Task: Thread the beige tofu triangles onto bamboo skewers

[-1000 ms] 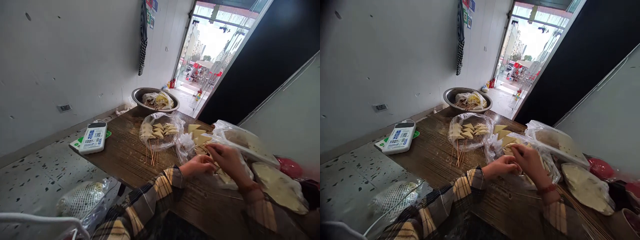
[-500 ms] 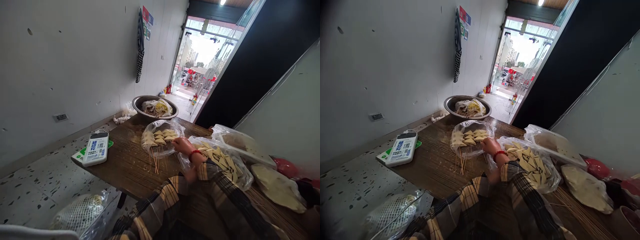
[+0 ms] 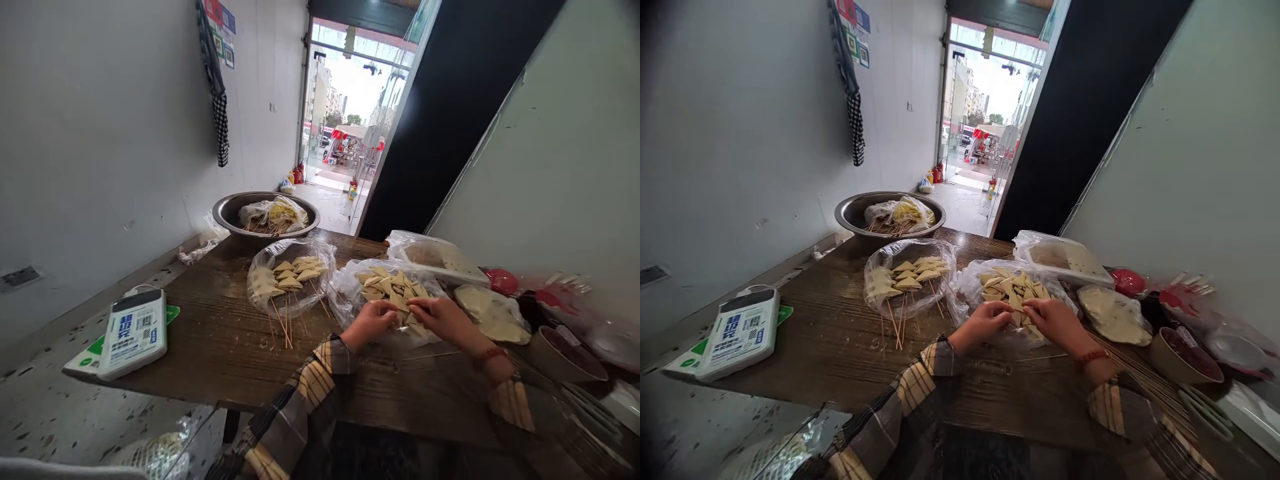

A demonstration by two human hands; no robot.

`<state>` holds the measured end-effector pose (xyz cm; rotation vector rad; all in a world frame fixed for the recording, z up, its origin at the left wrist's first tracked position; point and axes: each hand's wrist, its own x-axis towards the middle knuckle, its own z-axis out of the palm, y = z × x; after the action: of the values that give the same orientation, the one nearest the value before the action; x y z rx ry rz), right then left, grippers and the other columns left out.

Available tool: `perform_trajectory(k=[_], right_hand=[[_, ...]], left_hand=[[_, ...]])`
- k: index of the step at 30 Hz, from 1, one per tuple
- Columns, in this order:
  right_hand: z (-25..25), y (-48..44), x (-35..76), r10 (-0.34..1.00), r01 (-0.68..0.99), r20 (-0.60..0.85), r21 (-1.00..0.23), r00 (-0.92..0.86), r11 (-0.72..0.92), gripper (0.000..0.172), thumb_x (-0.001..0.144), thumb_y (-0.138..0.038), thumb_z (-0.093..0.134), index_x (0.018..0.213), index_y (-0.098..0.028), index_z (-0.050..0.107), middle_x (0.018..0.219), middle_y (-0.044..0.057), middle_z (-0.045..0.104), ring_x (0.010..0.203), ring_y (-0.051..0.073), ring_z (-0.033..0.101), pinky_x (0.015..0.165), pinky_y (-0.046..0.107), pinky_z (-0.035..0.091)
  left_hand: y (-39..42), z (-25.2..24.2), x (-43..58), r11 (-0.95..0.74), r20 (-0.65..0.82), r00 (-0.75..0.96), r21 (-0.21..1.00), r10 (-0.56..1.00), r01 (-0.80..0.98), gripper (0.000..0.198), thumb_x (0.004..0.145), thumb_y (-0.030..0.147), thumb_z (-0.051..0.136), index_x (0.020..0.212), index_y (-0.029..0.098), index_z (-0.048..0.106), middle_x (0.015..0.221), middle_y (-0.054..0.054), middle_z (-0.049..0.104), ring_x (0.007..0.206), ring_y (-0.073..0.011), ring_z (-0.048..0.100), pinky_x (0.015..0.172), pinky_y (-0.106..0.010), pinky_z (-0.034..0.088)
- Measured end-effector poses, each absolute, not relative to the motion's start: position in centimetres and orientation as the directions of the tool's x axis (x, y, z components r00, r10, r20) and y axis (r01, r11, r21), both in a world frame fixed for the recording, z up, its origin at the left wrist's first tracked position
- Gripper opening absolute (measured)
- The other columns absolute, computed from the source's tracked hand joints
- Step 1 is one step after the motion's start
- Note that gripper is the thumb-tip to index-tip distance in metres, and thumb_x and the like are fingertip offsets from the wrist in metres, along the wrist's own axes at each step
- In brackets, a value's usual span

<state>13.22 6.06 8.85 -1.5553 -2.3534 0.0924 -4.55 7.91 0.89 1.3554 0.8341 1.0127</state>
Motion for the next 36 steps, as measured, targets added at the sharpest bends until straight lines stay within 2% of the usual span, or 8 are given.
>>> perform_trajectory(k=[5,9,13,18,23,29,34,36], right_hand=[[4.4,2.3,18.5,0.924,0.917,0.096,-0.126,-0.369,0.379,0.034,0.090,-0.034,0.046,0.111,-0.023,0.071,0.103,0.009,0.073,0.090,0.025,0.069,0.076,0.036,0.053],[1.5,0.2,20.5,0.913,0.890,0.117,-0.204,-0.392,0.408,0.051,0.086,-0.025,0.051,0.137,-0.025,0.051,0.125,0.010,0.062,0.108,0.024,0.063,0.088,0.036,0.051],[0.3,-1.0,22.2,0.909,0.872,0.209,-0.271,-0.360,0.407,0.060,0.086,-0.022,0.051,0.145,-0.024,0.038,0.133,0.011,0.056,0.119,0.024,0.056,0.099,0.041,0.046],[1.1,-2.3,24.6,0.921,0.903,0.245,-0.233,-0.304,0.360,0.047,0.088,-0.021,0.052,0.136,-0.020,0.049,0.122,0.013,0.061,0.114,0.026,0.058,0.095,0.043,0.048],[1.1,-2.6,26.1,0.946,0.937,0.198,-0.188,-0.256,0.294,0.037,0.091,-0.022,0.052,0.128,-0.017,0.056,0.118,0.014,0.061,0.109,0.025,0.058,0.093,0.041,0.048],[1.1,-1.3,24.5,0.918,0.910,0.226,-0.189,-0.325,0.369,0.036,0.092,-0.021,0.051,0.128,-0.020,0.057,0.118,0.012,0.061,0.109,0.024,0.056,0.090,0.038,0.047],[1.4,0.2,22.5,0.890,0.899,0.206,-0.084,-0.407,0.431,0.020,0.095,-0.023,0.049,0.105,-0.019,0.066,0.103,0.009,0.065,0.097,0.020,0.058,0.084,0.031,0.044],[1.4,0.5,22.0,0.886,0.899,0.196,-0.041,-0.421,0.436,0.021,0.096,-0.024,0.047,0.095,-0.018,0.067,0.095,0.009,0.064,0.093,0.020,0.057,0.082,0.030,0.043]], left_hand=[[8.3,0.9,-5.3,-0.047,0.092,0.369,0.990,0.925,-0.130,0.022,0.074,0.026,0.059,0.089,0.012,0.064,0.075,-0.005,0.069,0.058,-0.0119,0.061,0.057,-0.023,0.045],[8.1,1.5,-5.9,-0.037,0.091,0.369,0.988,0.925,-0.150,0.024,0.073,0.032,0.064,0.088,0.013,0.062,0.074,-0.004,0.069,0.058,-0.0122,0.063,0.058,-0.024,0.046],[7.5,2.6,-6.1,-0.057,0.100,0.349,0.990,0.932,-0.131,0.023,0.075,0.034,0.065,0.086,0.014,0.063,0.074,-0.005,0.070,0.059,-0.0153,0.064,0.059,-0.027,0.048],[7.6,3.2,-5.9,-0.002,0.053,0.378,0.991,0.924,-0.133,0.028,0.073,0.038,0.069,0.090,0.016,0.065,0.079,-0.003,0.071,0.065,-0.0144,0.064,0.064,-0.027,0.049],[8.4,2.9,-5.6,0.007,0.024,0.383,0.997,0.923,-0.079,0.043,0.070,0.044,0.073,0.099,0.013,0.065,0.086,-0.007,0.072,0.069,-0.0160,0.066,0.069,-0.031,0.052],[7.7,3.6,-5.7,-0.038,0.047,0.384,0.999,0.922,-0.030,0.043,0.073,0.044,0.070,0.101,0.012,0.065,0.088,-0.008,0.072,0.072,-0.0162,0.067,0.074,-0.031,0.051],[7.7,3.8,-5.6,-0.014,0.022,0.387,1.000,0.922,-0.024,0.045,0.072,0.045,0.071,0.101,0.012,0.065,0.088,-0.009,0.072,0.070,-0.0162,0.067,0.072,-0.031,0.051],[7.6,3.8,-5.6,-0.007,0.015,0.383,1.000,0.924,-0.022,0.044,0.072,0.045,0.070,0.102,0.012,0.064,0.088,-0.008,0.072,0.070,-0.0159,0.067,0.071,-0.031,0.051]])
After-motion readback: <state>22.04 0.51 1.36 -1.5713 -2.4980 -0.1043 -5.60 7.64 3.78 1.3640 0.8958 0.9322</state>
